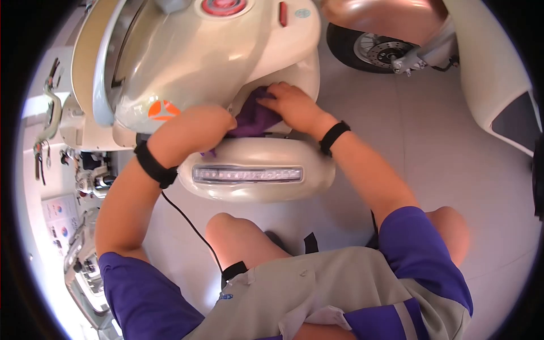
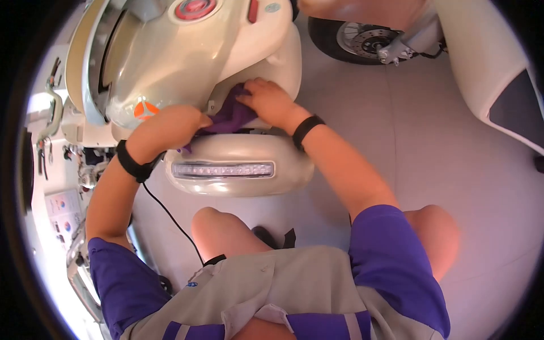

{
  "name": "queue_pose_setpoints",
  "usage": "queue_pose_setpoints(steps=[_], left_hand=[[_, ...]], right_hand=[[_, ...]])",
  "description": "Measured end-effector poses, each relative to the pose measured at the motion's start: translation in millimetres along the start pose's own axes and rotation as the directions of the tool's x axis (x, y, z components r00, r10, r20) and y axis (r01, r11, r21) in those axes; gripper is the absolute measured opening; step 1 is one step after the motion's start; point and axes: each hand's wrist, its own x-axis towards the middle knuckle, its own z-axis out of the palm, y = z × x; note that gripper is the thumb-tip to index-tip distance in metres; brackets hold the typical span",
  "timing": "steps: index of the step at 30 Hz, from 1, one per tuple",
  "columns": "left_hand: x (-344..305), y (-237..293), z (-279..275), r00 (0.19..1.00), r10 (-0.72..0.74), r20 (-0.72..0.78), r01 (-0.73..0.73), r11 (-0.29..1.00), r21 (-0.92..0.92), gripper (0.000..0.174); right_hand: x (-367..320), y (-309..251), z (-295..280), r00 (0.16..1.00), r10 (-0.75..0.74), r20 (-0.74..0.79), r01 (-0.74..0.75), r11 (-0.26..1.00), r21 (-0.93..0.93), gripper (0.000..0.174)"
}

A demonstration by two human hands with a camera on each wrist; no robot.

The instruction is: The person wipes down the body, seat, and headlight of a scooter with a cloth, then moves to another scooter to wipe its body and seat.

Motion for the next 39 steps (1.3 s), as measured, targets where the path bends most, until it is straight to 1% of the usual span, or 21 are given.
queue_pose_setpoints(steps=[2, 3, 4, 5, 9, 12, 16, 17, 20, 21, 24, 27, 28, 29, 31, 32, 33, 34, 35, 36, 39], left_hand=[[-16, -9, 8, 0.998, -0.033, -0.047, 0.027, 0.992, -0.127, 0.029], [-22, -15, 16, 0.996, -0.05, -0.077, 0.034, 0.981, -0.192, 0.033], [-27, -20, 31, 0.976, -0.024, -0.217, -0.027, 0.973, -0.229, 0.034], [-33, -25, 48, 0.934, -0.01, -0.358, -0.088, 0.962, -0.257, 0.036], [-97, -27, 89, 0.71, -0.158, -0.686, -0.185, 0.899, -0.398, 0.035], [-156, -43, 154, 0.613, -0.376, -0.695, -0.152, 0.807, -0.571, 0.033], [-188, -50, 240, 0.671, -0.428, -0.605, -0.41, 0.466, -0.784, 0.031], [-193, -59, 266, 0.655, -0.436, -0.617, -0.425, 0.463, -0.778, 0.031], [-202, -74, 314, 0.463, -0.74, -0.487, -0.281, 0.399, -0.873, 0.03], [-206, -80, 323, 0.41, -0.891, -0.193, -0.257, 0.09, -0.962, 0.031], [-193, -108, 387, -0.05, -0.983, -0.177, -0.238, 0.184, -0.954, 0.031], [-118, -132, 434, -0.235, -0.956, -0.173, -0.134, 0.208, -0.969, 0.023], [-94, -129, 437, -0.054, -0.992, -0.113, -0.285, 0.124, -0.951, 0.023], [-81, -132, 434, 0.131, -0.988, -0.076, -0.411, 0.016, -0.912, 0.023], [-95, -113, 385, 0.379, -0.925, -0.02, -0.373, -0.133, -0.918, 0.026], [-77, -113, 391, 0.362, -0.908, -0.209, -0.47, 0.015, -0.882, 0.03], [-102, -105, 367, 0.547, -0.806, -0.226, -0.603, -0.192, -0.774, 0.032], [-79, -104, 375, 0.438, -0.796, -0.418, -0.689, 0.002, -0.725, 0.035], [-85, -101, 370, 0.412, -0.802, -0.433, -0.675, 0.05, -0.736, 0.034], [-101, -99, 361, 0.386, -0.805, -0.451, -0.659, 0.102, -0.745, 0.033], [-131, -103, 351, 0.121, -0.93, -0.346, -0.468, 0.254, -0.846, 0.025]], right_hand=[[3, 1, -12, 0.995, 0.079, 0.065, -0.076, 0.996, -0.04, 0.048], [3, -9, -20, 0.985, 0.171, 0.031, -0.167, 0.98, -0.111, 0.035], [4, -16, -30, 0.95, 0.288, 0.122, -0.27, 0.952, -0.142, 0.034], [8, -23, -42, 0.894, 0.398, 0.205, -0.362, 0.913, -0.189, 0.033], [50, -80, -95, 0.82, 0.383, 0.426, -0.429, 0.903, 0.015, 0.028], [97, -161, -86, 0.742, 0.297, 0.601, -0.364, 0.931, -0.011, 0.027], [140, -213, -45, 0.637, 0.211, 0.741, -0.085, 0.975, -0.205, 0.025], [158, -232, -27, 0.609, 0.182, 0.772, 0.006, 0.972, -0.235, 0.025], [197, -283, 15, 0.512, 0.128, 0.849, 0.178, 0.952, -0.251, 0.024], [204, -303, 36, 0.486, 0.116, 0.866, 0.213, 0.946, -0.246, 0.024], [227, -345, 120, 0.502, -0.113, 0.858, 0.467, 0.87, -0.159, 0.02], [236, -338, 197, 0.545, -0.302, 0.782, 0.631, 0.762, -0.146, 0.018], [236, -330, 213, 0.562, -0.356, 0.746, 0.679, 0.714, -0.171, 0.018], [235, -329, 216, 0.544, -0.27, 0.794, 0.649, 0.735, -0.194, 0.018], [224, -328, 210, 0.486, -0.078, 0.87, 0.58, 0.773, -0.255, 0.02], [217, -319, 197, 0.527, -0.137, 0.839, 0.588, 0.771, -0.244, 0.02], [218, -323, 181, 0.491, -0.012, 0.871, 0.555, 0.775, -0.302, 0.022], [217, -309, 168, 0.511, -0.004, 0.86, 0.548, 0.772, -0.322, 0.024], [226, -327, 150, 0.48, 0.15, 0.864, 0.473, 0.786, -0.399, 0.023], [235, -317, 142, 0.556, 0.073, 0.828, 0.491, 0.775, -0.398, 0.022], [255, -273, 133, 0.697, -0.179, 0.694, 0.547, 0.759, -0.353, 0.021]])
